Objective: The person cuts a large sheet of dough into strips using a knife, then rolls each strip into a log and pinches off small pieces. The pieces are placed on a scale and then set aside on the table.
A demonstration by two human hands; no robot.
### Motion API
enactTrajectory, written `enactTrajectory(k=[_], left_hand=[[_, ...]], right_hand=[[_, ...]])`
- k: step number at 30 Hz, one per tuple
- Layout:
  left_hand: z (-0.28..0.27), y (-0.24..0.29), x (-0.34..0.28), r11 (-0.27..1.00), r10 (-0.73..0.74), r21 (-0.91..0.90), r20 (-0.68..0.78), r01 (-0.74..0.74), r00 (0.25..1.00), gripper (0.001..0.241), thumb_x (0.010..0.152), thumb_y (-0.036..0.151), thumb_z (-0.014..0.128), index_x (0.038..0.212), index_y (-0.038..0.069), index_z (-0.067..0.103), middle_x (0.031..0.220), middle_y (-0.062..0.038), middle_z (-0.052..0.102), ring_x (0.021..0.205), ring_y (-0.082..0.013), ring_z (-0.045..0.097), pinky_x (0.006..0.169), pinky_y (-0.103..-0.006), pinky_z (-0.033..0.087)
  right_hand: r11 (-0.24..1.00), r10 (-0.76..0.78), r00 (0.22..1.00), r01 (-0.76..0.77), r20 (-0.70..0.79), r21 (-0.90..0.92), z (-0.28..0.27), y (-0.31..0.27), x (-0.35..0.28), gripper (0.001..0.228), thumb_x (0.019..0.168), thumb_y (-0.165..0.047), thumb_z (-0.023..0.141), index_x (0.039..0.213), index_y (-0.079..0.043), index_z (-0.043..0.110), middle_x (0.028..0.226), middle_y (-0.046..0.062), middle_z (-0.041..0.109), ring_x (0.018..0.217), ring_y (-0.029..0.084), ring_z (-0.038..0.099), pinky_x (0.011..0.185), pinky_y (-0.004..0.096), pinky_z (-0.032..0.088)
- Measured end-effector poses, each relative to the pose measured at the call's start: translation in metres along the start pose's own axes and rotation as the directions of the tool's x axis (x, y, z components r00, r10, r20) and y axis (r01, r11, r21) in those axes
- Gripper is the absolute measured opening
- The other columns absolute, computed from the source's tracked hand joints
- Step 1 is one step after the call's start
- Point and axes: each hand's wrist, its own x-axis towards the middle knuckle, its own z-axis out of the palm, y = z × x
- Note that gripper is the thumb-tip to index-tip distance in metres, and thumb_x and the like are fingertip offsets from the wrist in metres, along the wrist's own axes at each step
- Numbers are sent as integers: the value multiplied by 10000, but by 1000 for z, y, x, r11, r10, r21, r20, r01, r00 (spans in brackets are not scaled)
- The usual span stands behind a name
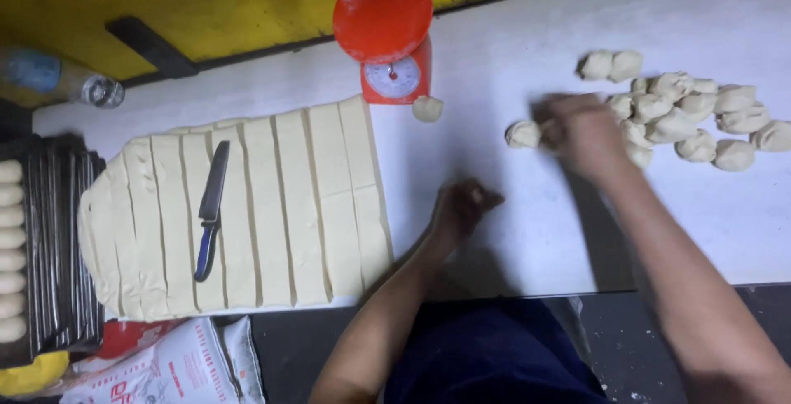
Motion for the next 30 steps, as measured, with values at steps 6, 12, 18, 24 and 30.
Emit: enactTrajectory(k=[6,12,18,24,30], left_hand=[[-112,-3,-61,825,-561,12,129,565,817,514,745,484,910,905,109,596,1054,-164,671,916,-368,710,737,-439,564],[-125,-80,-107,668,-458,-585,162,459,874,403,1019,275,606,1329,18,621,1036,-147,603,870,-214,663,779,-369,629],[-205,-2,-83,386,-502,-811,215,439,838,451,1004,287,664,1264,-72,581,874,-201,651,617,-218,696,491,-293,628],[-197,-27,-89,148,-537,-871,326,468,778,336,1076,372,530,1197,58,530,949,-241,689,591,-221,669,472,-305,581],[-188,-47,-90,198,-494,-898,254,392,831,324,1071,248,476,1269,32,616,1006,-236,721,673,-166,693,549,-240,579]], right_hand=[[912,234,948,-291,215,291,50,-60,12,394,965,-214,719,1357,-189,687,1215,221,675,1169,455,636,968,541,512],[-357,70,863,-446,500,821,65,-154,-18,413,1052,-416,482,1336,-133,583,923,172,700,689,190,691,399,175,496],[-203,259,864,-389,433,899,86,-229,-26,75,914,-1,646,944,-29,583,1133,255,721,802,320,787,469,302,649],[163,420,850,-416,319,895,92,-228,-45,149,851,113,655,952,4,655,773,205,652,485,116,572,350,204,374],[80,263,867,-456,423,886,93,-239,-50,501,987,-396,652,1331,-36,589,1122,137,583,1034,257,650,777,340,587]])
